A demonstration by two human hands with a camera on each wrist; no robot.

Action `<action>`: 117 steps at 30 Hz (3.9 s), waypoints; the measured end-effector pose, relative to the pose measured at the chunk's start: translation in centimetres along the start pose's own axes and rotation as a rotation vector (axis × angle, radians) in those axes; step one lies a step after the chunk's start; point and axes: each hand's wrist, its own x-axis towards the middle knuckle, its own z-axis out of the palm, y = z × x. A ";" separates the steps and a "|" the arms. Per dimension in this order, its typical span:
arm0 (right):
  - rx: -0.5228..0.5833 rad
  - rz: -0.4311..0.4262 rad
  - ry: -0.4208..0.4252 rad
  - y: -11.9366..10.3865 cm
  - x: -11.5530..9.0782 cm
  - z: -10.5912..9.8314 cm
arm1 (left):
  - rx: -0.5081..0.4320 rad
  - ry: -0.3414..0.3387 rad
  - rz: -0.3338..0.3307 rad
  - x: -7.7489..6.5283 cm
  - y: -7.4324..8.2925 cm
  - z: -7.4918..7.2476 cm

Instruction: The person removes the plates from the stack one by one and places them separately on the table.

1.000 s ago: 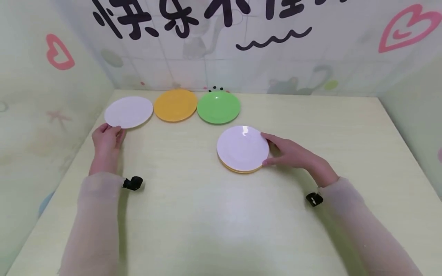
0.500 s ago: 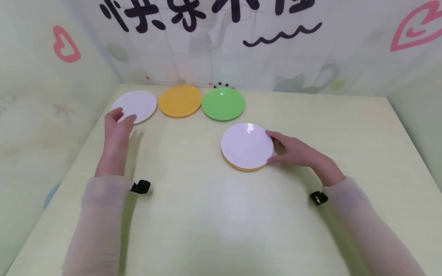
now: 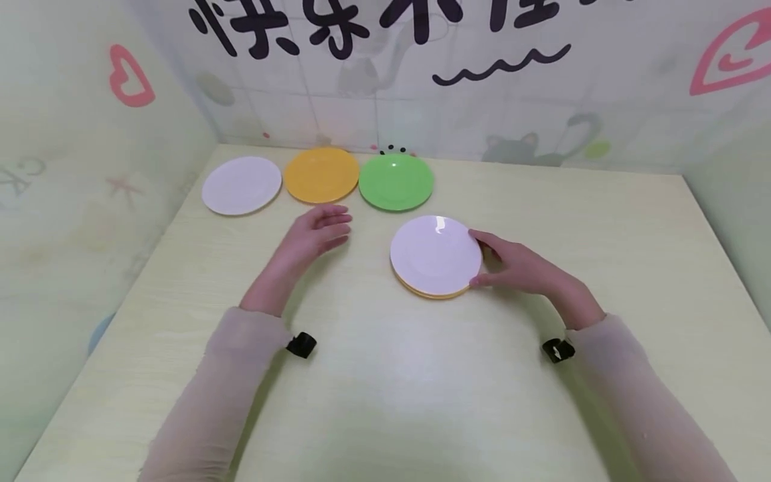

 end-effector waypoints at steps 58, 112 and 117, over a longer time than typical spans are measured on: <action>0.016 -0.016 -0.004 0.1 0.0 0.1 | 0.013 0.057 -0.130 -0.5 -0.4 -5.9; -0.086 0.041 0.029 -1.7 0.4 0.6 | 0.454 0.178 -0.022 -1.4 0.1 -9.1; -0.083 0.043 0.025 -1.7 0.4 0.6 | 0.423 0.169 -0.024 -1.1 0.3 -8.1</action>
